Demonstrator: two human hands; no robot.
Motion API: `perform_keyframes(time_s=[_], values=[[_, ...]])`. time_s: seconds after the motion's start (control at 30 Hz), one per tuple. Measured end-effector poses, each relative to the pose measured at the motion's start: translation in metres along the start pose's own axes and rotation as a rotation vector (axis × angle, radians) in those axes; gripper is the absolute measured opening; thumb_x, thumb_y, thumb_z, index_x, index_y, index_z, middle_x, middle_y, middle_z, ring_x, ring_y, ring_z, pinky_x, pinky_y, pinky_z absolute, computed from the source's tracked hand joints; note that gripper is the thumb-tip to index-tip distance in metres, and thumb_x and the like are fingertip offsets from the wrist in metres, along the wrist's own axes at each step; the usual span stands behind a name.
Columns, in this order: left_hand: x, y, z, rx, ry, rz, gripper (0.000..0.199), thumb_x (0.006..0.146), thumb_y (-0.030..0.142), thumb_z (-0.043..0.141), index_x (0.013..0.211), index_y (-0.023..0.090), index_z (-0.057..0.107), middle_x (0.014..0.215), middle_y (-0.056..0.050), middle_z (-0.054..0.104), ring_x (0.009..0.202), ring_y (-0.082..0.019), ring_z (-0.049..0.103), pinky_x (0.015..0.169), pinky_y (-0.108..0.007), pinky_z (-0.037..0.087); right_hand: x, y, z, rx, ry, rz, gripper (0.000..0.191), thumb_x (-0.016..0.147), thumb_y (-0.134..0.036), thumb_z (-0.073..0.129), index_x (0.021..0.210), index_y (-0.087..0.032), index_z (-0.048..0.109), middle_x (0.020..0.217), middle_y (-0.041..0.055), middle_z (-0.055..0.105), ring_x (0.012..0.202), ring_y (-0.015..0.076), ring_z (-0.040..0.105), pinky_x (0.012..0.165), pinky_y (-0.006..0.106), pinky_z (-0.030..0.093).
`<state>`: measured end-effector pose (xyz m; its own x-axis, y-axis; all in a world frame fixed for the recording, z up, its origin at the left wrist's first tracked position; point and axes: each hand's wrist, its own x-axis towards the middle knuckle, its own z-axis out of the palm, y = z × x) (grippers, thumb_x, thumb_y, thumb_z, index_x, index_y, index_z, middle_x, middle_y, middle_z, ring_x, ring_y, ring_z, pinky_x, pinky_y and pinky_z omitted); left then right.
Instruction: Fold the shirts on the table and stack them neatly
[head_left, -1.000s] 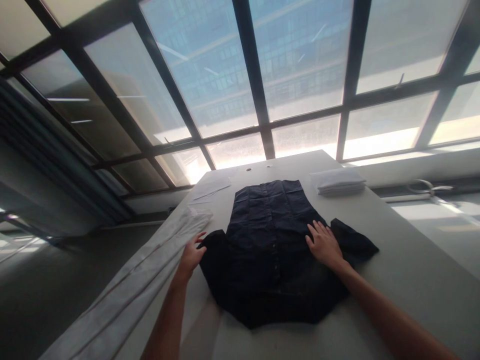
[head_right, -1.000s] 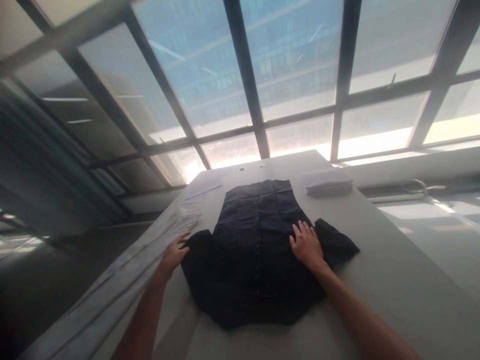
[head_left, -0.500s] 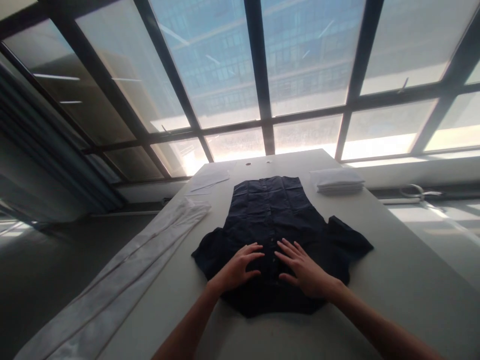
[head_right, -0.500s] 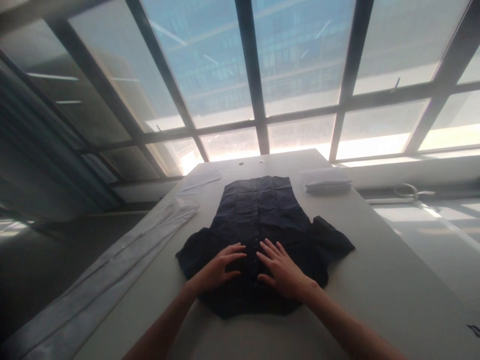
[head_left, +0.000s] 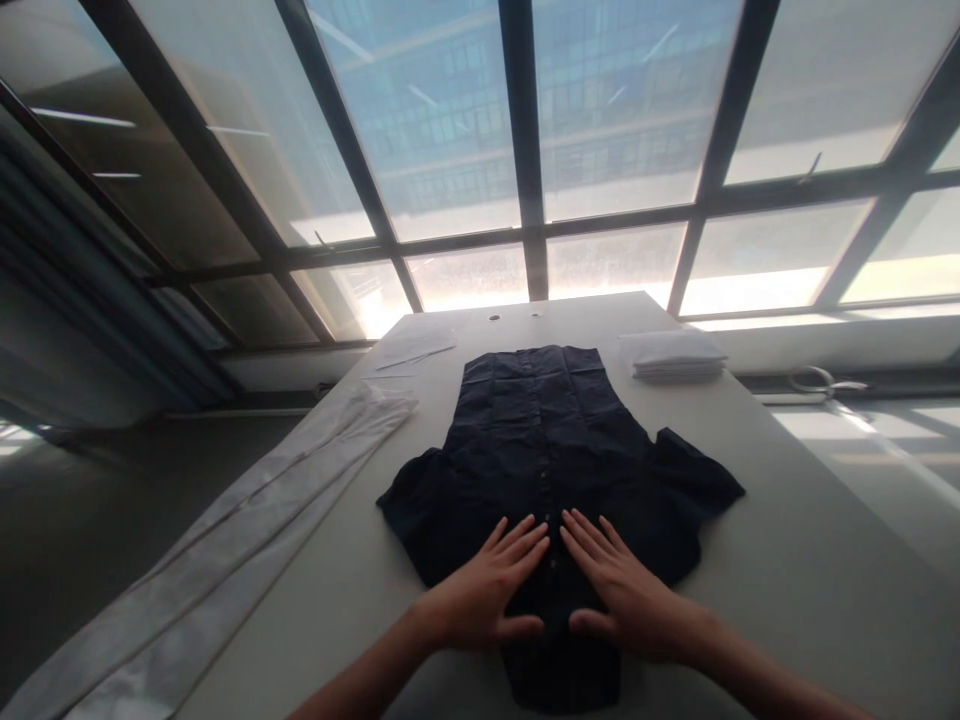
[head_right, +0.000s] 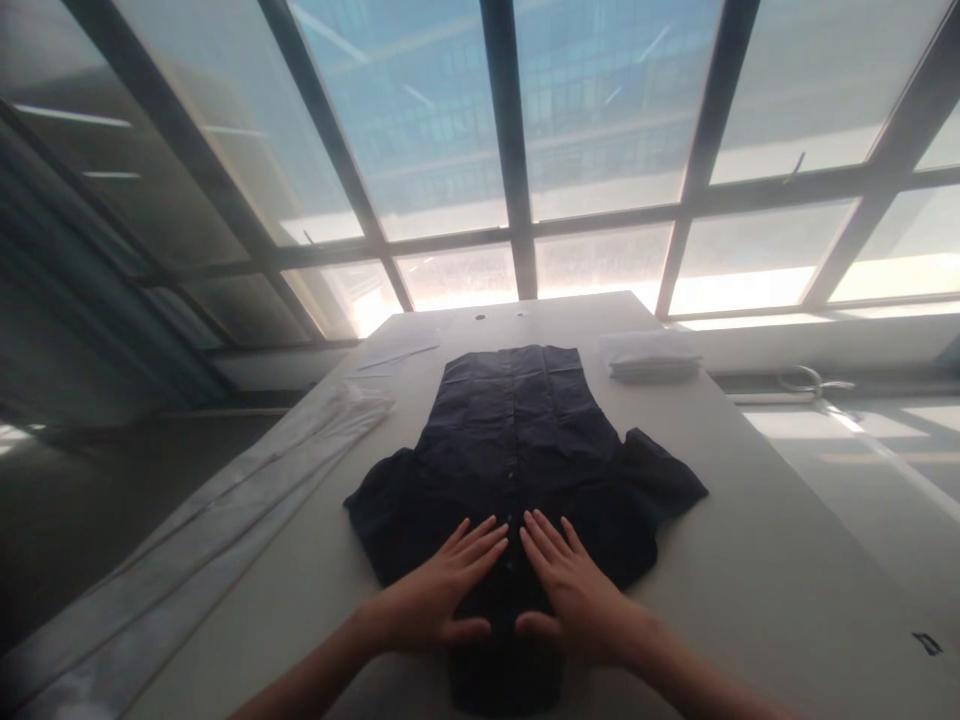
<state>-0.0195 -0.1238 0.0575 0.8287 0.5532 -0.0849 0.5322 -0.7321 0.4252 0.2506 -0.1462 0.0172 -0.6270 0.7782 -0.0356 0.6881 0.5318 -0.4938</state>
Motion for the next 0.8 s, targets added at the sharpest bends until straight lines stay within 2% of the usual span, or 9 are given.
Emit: perform_keyframes(time_s=[0.07, 0.13, 0.23, 0.33, 0.5, 0.8], values=[[0.017, -0.001, -0.007, -0.002, 0.061, 0.013, 0.081, 0.094, 0.041, 0.062, 0.162, 0.027, 0.023, 0.165, -0.009, 0.030, 0.153, -0.028, 0.022, 0.125, -0.052, 0.018, 0.017, 0.006, -0.009, -0.025, 0.101, 0.063, 0.070, 0.099, -0.046, 0.047, 0.161, -0.020, 0.026, 0.168, 0.0084, 0.016, 0.155, 0.0250, 0.009, 0.125, 0.051, 0.011], [0.041, -0.006, -0.009, 0.034, 0.156, -0.033, 0.065, 0.098, 0.033, 0.053, 0.159, 0.024, 0.031, 0.162, -0.009, 0.036, 0.151, -0.026, 0.029, 0.124, -0.048, 0.021, 0.042, 0.014, -0.018, -0.078, 0.222, 0.159, 0.059, 0.102, -0.037, 0.037, 0.158, -0.018, 0.035, 0.166, 0.0091, 0.023, 0.155, 0.0244, 0.014, 0.125, 0.050, 0.013], [0.077, -0.021, 0.001, 0.100, 0.271, -0.162, 0.055, 0.100, 0.026, 0.044, 0.154, 0.018, 0.042, 0.158, -0.013, 0.043, 0.149, -0.026, 0.034, 0.123, -0.050, 0.024, 0.077, 0.026, -0.024, -0.147, 0.332, 0.287, 0.056, 0.102, -0.028, 0.032, 0.156, -0.012, 0.040, 0.166, 0.0127, 0.025, 0.154, 0.0256, 0.016, 0.124, 0.049, 0.017], [0.099, -0.039, 0.019, 0.152, 0.314, -0.250, 0.055, 0.100, 0.023, 0.040, 0.155, 0.012, 0.039, 0.160, -0.015, 0.038, 0.151, -0.027, 0.029, 0.123, -0.051, 0.022, 0.096, 0.036, -0.016, -0.186, 0.333, 0.290, 0.057, 0.102, -0.028, 0.031, 0.156, -0.011, 0.039, 0.165, 0.0136, 0.025, 0.154, 0.0258, 0.016, 0.123, 0.049, 0.016], [0.102, -0.056, 0.037, 0.184, 0.310, -0.252, 0.058, 0.101, 0.027, 0.037, 0.158, 0.015, 0.034, 0.164, -0.012, 0.031, 0.154, -0.023, 0.022, 0.125, -0.048, 0.019, 0.095, 0.044, 0.005, -0.200, 0.287, 0.214, 0.059, 0.103, -0.038, 0.034, 0.157, -0.013, 0.037, 0.165, 0.0117, 0.026, 0.155, 0.0245, 0.016, 0.124, 0.049, 0.010], [0.103, -0.062, 0.035, 0.177, 0.311, -0.236, 0.061, 0.100, 0.028, 0.043, 0.159, 0.018, 0.032, 0.165, -0.006, 0.029, 0.154, -0.022, 0.022, 0.126, -0.045, 0.020, 0.095, 0.045, 0.002, -0.135, 0.274, 0.251, 0.061, 0.100, -0.034, 0.037, 0.158, -0.014, 0.035, 0.166, 0.0085, 0.025, 0.154, 0.0217, 0.017, 0.125, 0.045, 0.008]])
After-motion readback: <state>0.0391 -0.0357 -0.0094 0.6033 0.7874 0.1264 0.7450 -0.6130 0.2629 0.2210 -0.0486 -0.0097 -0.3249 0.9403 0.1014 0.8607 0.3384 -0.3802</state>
